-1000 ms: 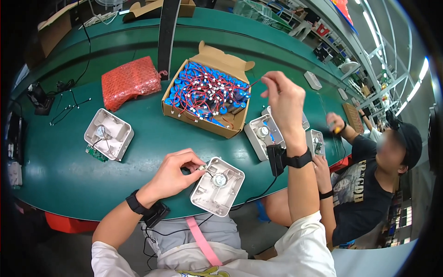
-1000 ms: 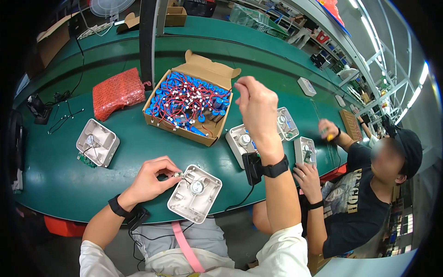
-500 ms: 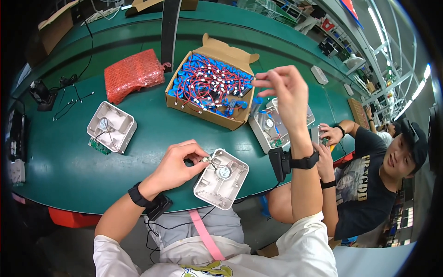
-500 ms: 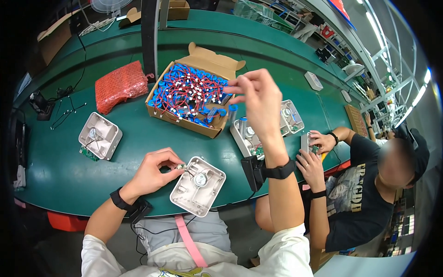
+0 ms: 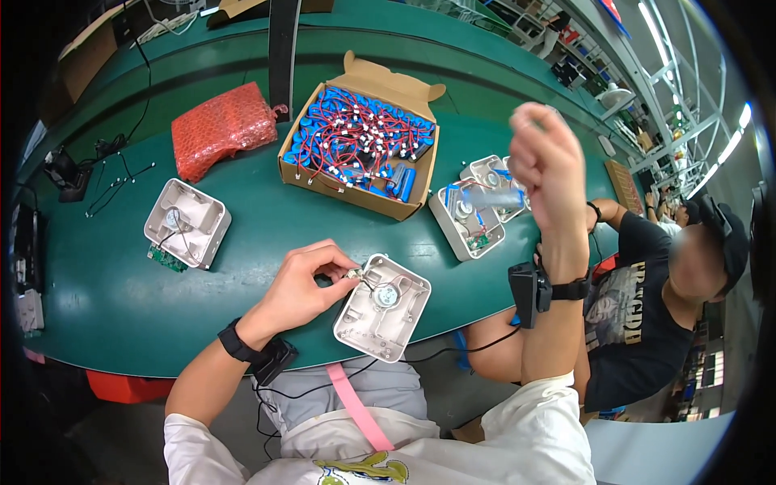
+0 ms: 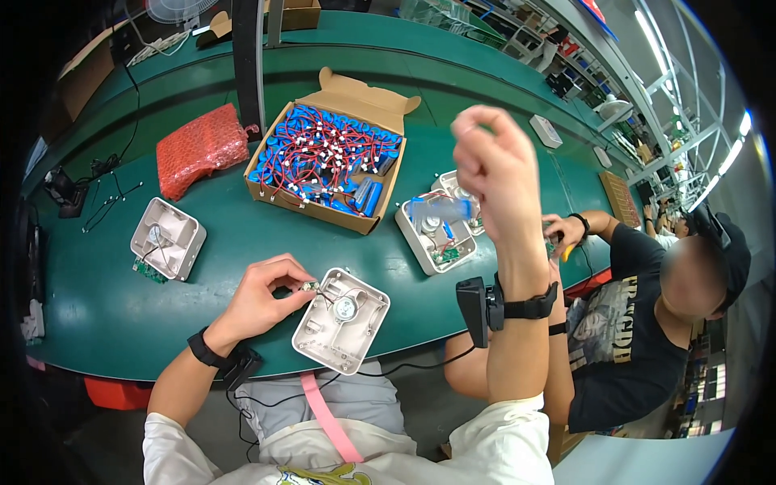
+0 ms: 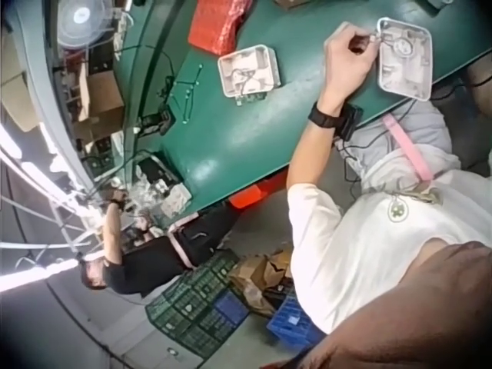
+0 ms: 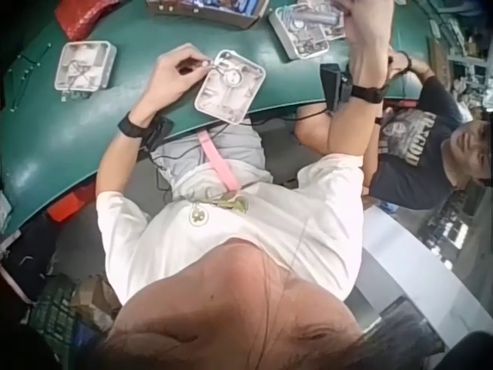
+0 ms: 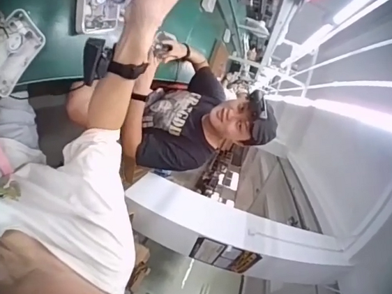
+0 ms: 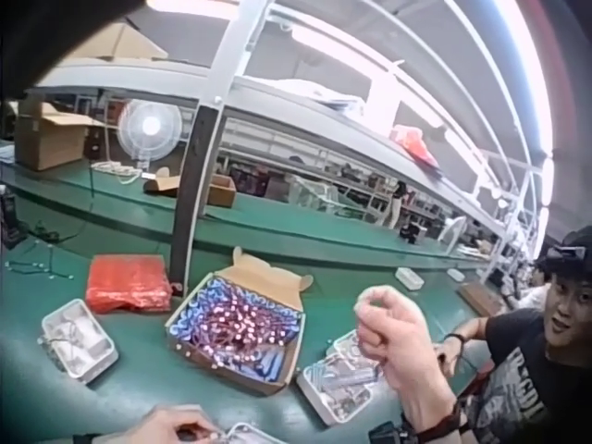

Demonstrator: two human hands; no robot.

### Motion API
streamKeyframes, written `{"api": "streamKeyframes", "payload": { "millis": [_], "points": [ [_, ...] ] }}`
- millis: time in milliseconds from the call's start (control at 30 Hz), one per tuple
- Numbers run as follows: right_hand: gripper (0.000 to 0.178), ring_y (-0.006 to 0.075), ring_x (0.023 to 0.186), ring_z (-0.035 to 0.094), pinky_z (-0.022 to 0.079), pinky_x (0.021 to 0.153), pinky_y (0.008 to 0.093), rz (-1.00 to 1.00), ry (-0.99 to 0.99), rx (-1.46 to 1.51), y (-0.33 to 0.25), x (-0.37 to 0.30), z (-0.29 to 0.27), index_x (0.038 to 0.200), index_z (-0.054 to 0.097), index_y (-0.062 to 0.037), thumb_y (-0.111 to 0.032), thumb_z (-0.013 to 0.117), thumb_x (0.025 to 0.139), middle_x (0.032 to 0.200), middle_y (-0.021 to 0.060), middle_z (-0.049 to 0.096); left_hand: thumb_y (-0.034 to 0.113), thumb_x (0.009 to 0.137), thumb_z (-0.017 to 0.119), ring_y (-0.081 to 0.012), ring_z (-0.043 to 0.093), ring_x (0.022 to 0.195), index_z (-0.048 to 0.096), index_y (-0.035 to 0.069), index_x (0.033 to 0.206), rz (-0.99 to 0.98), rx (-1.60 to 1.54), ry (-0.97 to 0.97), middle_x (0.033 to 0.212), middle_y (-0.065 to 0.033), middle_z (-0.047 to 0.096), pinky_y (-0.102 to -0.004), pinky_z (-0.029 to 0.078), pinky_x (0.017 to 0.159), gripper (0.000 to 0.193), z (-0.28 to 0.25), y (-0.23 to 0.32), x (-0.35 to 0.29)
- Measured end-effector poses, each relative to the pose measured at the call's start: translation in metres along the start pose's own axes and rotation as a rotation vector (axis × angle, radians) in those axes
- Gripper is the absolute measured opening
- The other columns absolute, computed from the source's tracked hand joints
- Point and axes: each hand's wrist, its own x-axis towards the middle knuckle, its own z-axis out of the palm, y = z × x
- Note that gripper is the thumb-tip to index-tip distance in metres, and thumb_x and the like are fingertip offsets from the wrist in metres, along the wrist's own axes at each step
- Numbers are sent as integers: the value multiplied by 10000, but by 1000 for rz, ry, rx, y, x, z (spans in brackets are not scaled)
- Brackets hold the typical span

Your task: Assembling electronic components into plastic housings by hand.

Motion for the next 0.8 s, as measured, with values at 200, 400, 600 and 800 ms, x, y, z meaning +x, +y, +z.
{"api": "streamKeyframes", "payload": {
  "millis": [200,400,600,800],
  "points": [
    [234,355,775,736,579,684,456,-179,-19,-1397,84,2,-30,1100,704,22,-89,685,895,851,233,738,5,887,813,-148,669,787,748,-43,1022,13,3,-17,902,-81,672,-280,558,729,157,2,0,1],
    [176,463,887,726,590,795,502,85,-156,-1843,89,20,-19,974,768,19,-59,653,865,900,297,732,6,888,812,-151,676,792,746,-43,1020,19,8,-13,904,-84,679,-283,562,731,156,0,0,1],
    [160,444,808,730,591,759,464,9,-196,-1492,29,15,-12,934,774,20,-51,642,880,801,252,732,-42,893,801,-126,672,872,751,-40,1034,-29,41,-47,999,-77,693,-256,592,789,150,-3,2,-1],
    [183,232,596,657,520,607,379,-90,-20,-1371,-7,21,17,976,766,29,-133,682,957,656,134,670,-30,904,801,-116,663,888,753,-39,1044,-65,-20,-45,1009,-71,690,-254,585,806,148,-2,-2,-1]
  ]
}}
